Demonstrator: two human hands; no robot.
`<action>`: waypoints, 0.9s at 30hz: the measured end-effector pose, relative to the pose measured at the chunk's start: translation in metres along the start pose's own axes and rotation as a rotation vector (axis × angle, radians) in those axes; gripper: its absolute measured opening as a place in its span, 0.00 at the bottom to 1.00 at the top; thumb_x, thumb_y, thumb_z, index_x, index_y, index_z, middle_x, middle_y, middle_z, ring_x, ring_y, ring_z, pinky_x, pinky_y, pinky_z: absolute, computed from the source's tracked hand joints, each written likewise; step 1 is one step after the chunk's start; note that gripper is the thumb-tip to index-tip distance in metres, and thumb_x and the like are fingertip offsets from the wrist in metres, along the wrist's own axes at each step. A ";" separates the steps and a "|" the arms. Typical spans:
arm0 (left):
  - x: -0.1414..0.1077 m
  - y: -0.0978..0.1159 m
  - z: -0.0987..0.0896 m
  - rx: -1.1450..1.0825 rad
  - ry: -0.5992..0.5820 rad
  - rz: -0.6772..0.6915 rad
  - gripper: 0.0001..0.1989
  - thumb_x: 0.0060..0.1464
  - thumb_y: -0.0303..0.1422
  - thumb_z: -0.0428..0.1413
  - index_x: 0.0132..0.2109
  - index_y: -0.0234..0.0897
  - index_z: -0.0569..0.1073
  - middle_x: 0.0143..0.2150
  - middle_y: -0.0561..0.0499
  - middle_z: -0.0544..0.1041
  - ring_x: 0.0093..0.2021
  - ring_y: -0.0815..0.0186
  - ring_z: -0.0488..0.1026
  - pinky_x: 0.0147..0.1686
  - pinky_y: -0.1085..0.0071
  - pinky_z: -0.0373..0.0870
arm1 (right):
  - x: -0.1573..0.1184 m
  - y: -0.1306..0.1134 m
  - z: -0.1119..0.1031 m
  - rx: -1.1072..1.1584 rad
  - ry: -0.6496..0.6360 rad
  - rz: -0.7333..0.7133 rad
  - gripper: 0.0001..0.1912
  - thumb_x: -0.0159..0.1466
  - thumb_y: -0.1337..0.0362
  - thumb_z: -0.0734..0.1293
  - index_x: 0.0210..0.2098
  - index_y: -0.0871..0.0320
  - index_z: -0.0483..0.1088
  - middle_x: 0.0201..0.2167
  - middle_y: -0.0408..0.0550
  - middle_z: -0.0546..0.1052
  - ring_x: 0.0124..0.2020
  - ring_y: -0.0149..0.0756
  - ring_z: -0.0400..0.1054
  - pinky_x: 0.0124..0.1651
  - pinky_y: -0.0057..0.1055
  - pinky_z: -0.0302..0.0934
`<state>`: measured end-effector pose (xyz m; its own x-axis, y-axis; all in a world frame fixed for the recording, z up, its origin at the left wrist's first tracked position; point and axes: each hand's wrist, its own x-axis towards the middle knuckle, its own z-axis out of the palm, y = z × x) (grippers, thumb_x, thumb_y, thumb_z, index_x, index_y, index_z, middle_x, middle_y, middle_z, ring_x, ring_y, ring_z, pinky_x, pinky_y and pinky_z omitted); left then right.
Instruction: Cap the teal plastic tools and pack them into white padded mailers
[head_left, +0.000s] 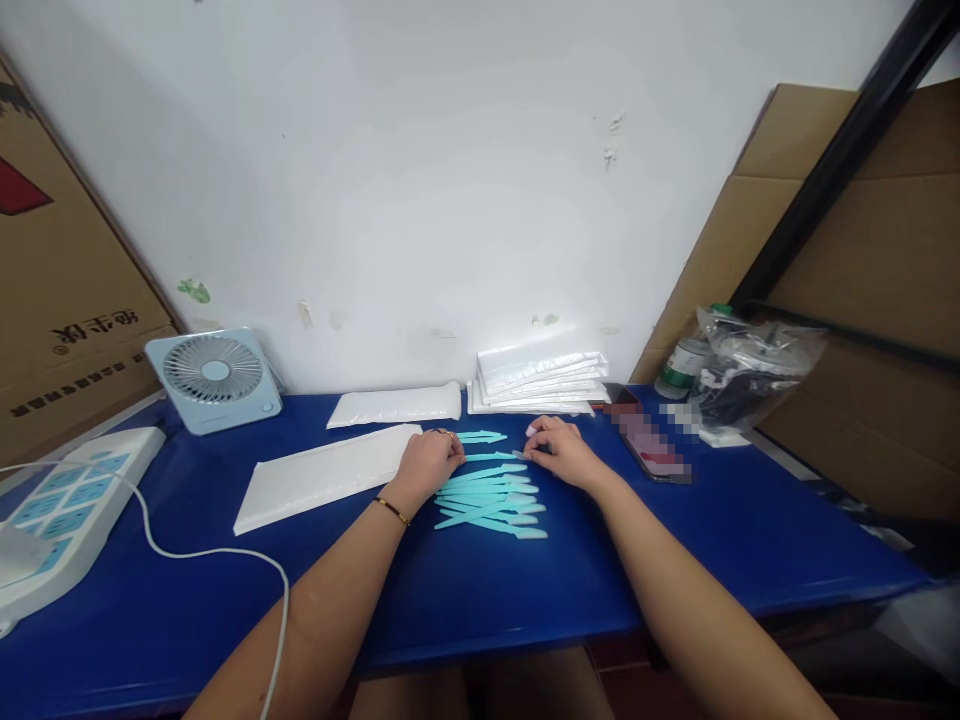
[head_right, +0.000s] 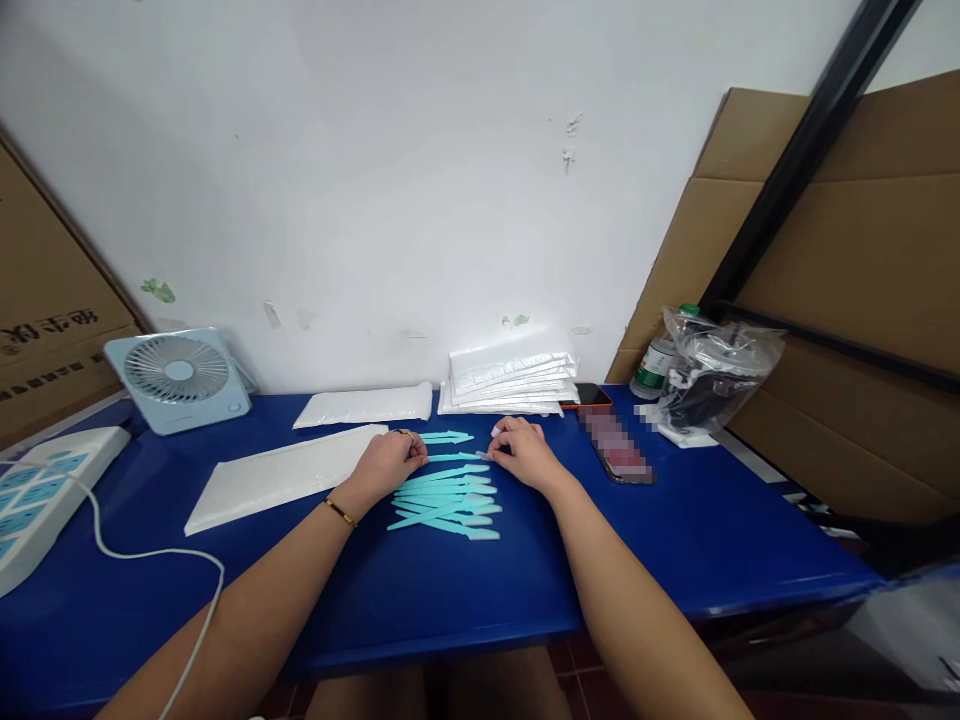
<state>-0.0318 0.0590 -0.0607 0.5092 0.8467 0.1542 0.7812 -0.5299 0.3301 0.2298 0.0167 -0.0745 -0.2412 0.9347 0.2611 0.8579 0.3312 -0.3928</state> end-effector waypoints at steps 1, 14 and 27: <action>0.000 0.000 0.000 -0.002 0.002 0.008 0.05 0.52 0.33 0.55 0.30 0.40 0.73 0.32 0.53 0.77 0.34 0.65 0.73 0.34 0.71 0.61 | 0.000 -0.001 0.000 -0.004 0.004 -0.001 0.06 0.59 0.61 0.66 0.29 0.51 0.76 0.42 0.46 0.70 0.47 0.42 0.62 0.51 0.44 0.49; 0.000 0.000 -0.002 -0.009 -0.025 -0.001 0.05 0.53 0.34 0.54 0.31 0.40 0.73 0.32 0.53 0.78 0.35 0.64 0.73 0.35 0.71 0.63 | -0.002 -0.002 -0.005 -0.023 -0.015 -0.016 0.06 0.60 0.63 0.65 0.30 0.51 0.76 0.44 0.47 0.69 0.48 0.43 0.61 0.51 0.45 0.49; -0.003 0.005 -0.004 -0.058 -0.126 0.044 0.08 0.53 0.37 0.53 0.31 0.41 0.75 0.31 0.54 0.78 0.32 0.66 0.73 0.34 0.73 0.63 | 0.001 -0.013 -0.004 0.073 -0.012 -0.049 0.06 0.60 0.63 0.66 0.31 0.51 0.77 0.47 0.47 0.70 0.47 0.42 0.64 0.53 0.44 0.51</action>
<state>-0.0311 0.0544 -0.0560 0.5869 0.8079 0.0532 0.7366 -0.5601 0.3791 0.2205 0.0131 -0.0656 -0.2882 0.9184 0.2711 0.8098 0.3848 -0.4429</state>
